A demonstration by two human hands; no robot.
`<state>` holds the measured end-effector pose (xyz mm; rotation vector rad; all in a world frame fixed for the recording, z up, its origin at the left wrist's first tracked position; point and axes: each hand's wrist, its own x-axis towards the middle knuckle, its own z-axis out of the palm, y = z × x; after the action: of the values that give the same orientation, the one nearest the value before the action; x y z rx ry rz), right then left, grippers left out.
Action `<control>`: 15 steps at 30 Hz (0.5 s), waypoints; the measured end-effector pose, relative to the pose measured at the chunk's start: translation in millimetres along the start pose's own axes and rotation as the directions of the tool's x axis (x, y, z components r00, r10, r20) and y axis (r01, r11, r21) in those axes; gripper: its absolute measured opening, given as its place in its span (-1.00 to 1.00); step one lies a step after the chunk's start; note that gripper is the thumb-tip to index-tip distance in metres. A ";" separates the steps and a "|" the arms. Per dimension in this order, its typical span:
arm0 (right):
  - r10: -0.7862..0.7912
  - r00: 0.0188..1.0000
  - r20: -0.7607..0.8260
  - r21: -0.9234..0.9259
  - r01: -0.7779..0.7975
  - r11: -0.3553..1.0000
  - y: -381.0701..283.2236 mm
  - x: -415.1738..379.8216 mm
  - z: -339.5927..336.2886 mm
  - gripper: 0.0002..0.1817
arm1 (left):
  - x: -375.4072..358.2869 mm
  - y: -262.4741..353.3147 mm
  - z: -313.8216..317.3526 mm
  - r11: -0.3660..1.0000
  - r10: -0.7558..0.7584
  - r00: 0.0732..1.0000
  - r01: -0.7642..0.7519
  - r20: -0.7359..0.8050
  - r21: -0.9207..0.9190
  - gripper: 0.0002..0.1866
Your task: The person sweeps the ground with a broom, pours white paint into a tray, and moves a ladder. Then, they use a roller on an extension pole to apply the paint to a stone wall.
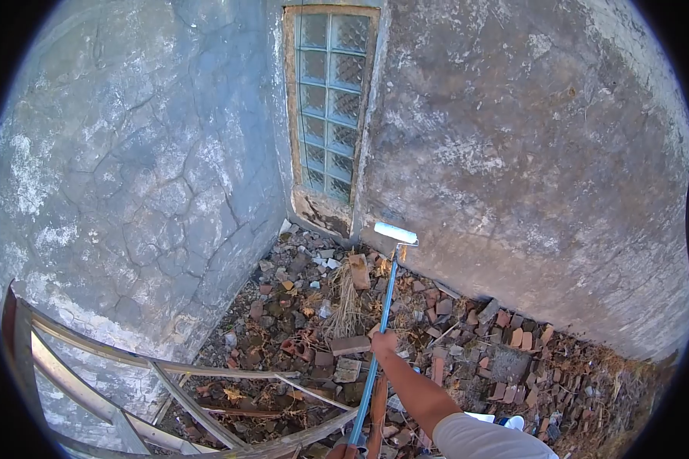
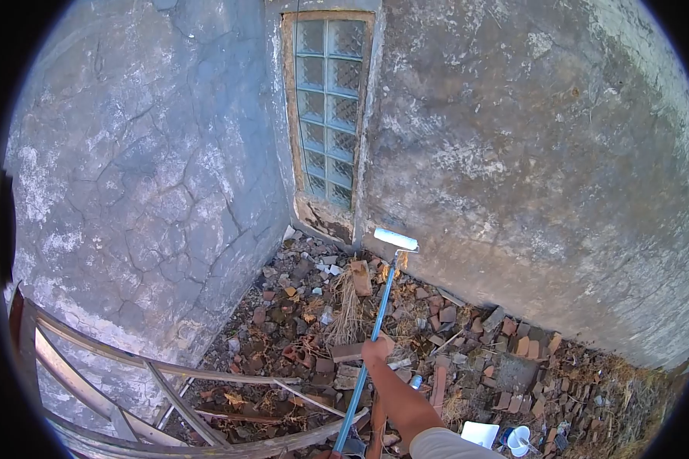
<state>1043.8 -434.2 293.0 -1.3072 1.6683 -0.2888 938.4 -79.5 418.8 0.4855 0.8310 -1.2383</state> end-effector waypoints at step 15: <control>-0.202 0.963 -0.177 -0.017 0.203 0.979 -40.9 -17.3 4.6 -0.78 | 95.3 30.1 -121.8 -0.664 0.474 0.555 -0.285 0.684 0.691 -0.49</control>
<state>1072.2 -434.2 327.5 -1.4905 1.6819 -0.5421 941.6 -42.1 265.7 2.2018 -0.8904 -0.4515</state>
